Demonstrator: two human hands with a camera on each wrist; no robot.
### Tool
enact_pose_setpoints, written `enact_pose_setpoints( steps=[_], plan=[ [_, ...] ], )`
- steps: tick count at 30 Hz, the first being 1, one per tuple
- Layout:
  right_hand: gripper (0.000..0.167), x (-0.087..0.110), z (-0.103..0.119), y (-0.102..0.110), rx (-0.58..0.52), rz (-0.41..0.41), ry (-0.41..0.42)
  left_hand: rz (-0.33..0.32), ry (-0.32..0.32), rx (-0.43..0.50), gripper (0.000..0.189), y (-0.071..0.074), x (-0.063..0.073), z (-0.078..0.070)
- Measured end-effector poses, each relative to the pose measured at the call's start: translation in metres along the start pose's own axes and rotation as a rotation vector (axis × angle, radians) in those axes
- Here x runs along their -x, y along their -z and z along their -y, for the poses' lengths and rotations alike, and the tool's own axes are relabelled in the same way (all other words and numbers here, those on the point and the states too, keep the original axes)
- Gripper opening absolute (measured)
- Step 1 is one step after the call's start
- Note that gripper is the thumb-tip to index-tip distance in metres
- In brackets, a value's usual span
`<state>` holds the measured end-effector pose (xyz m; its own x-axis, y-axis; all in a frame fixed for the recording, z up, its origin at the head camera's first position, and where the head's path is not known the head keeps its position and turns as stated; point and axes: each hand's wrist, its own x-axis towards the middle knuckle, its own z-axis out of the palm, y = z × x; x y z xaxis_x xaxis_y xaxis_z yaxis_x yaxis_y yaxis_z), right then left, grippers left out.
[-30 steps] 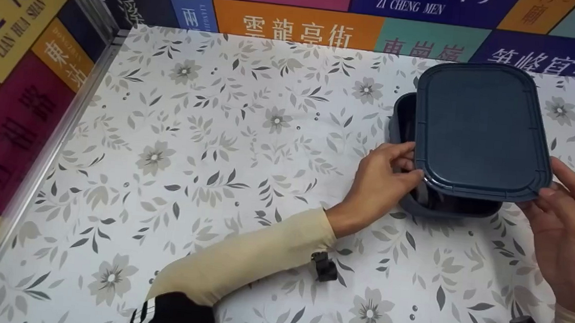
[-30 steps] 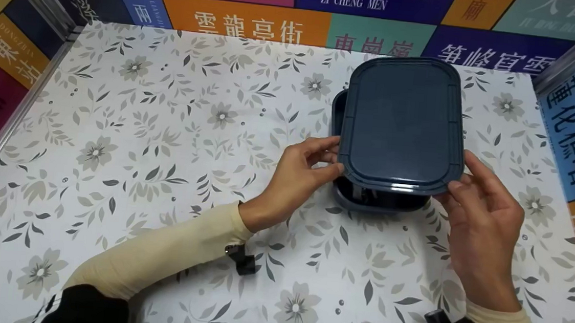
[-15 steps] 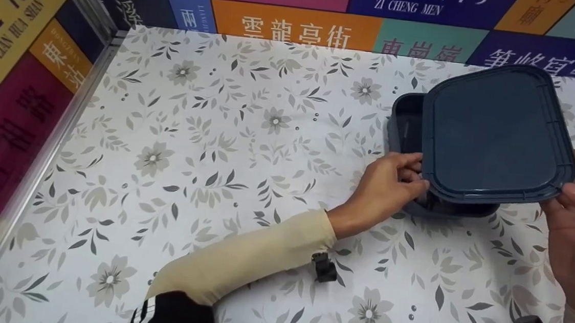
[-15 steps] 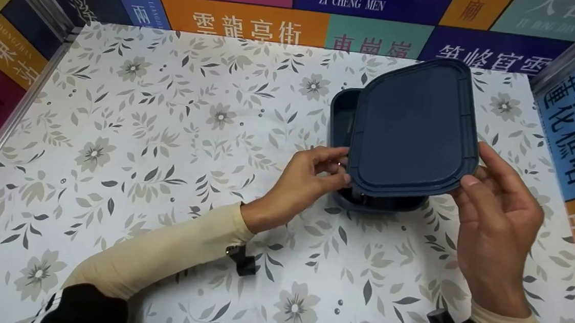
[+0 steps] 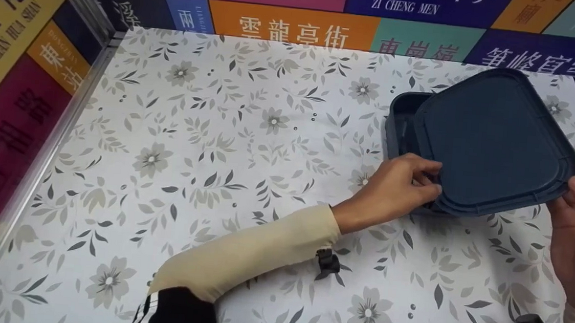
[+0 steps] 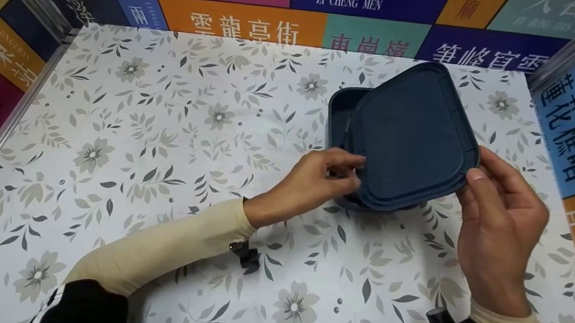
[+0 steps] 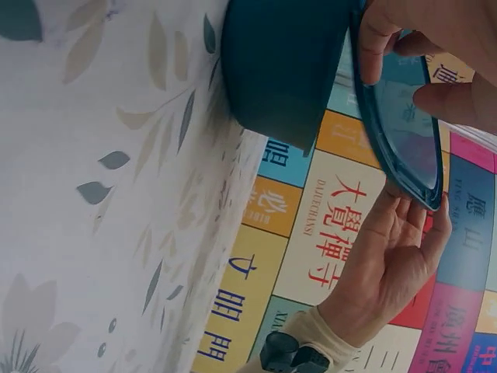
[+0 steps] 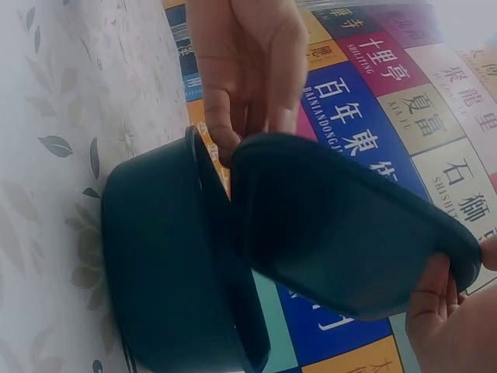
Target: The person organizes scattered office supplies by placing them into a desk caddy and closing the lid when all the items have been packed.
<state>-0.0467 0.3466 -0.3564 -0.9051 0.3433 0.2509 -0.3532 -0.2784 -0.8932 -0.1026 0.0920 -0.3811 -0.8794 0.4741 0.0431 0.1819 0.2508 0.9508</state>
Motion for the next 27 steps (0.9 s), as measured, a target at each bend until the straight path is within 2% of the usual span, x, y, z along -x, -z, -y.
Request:
enact_pose_setpoints(
  steps=[5,10,18,21,27],
  plan=[
    [0.04,0.002,0.001,-0.001,-0.013,-0.007,0.026,0.087,-0.009,-0.102,0.047,-0.002,-0.01,-0.011],
    [0.041,0.006,0.004,-0.004,0.019,0.019,0.056,0.1,0.001,-0.121,0.049,-0.006,-0.021,-0.022],
    [0.04,0.01,0.008,-0.011,0.048,0.057,0.084,0.094,0.027,-0.171,0.05,-0.009,-0.046,-0.041],
    [0.04,0.01,0.007,-0.015,0.037,0.03,0.091,0.078,0.05,-0.162,0.05,-0.01,-0.061,-0.048],
    [0.037,0.01,0.004,-0.021,0.009,-0.048,0.067,0.006,0.113,-0.126,0.045,-0.013,-0.089,-0.066]
  ],
)
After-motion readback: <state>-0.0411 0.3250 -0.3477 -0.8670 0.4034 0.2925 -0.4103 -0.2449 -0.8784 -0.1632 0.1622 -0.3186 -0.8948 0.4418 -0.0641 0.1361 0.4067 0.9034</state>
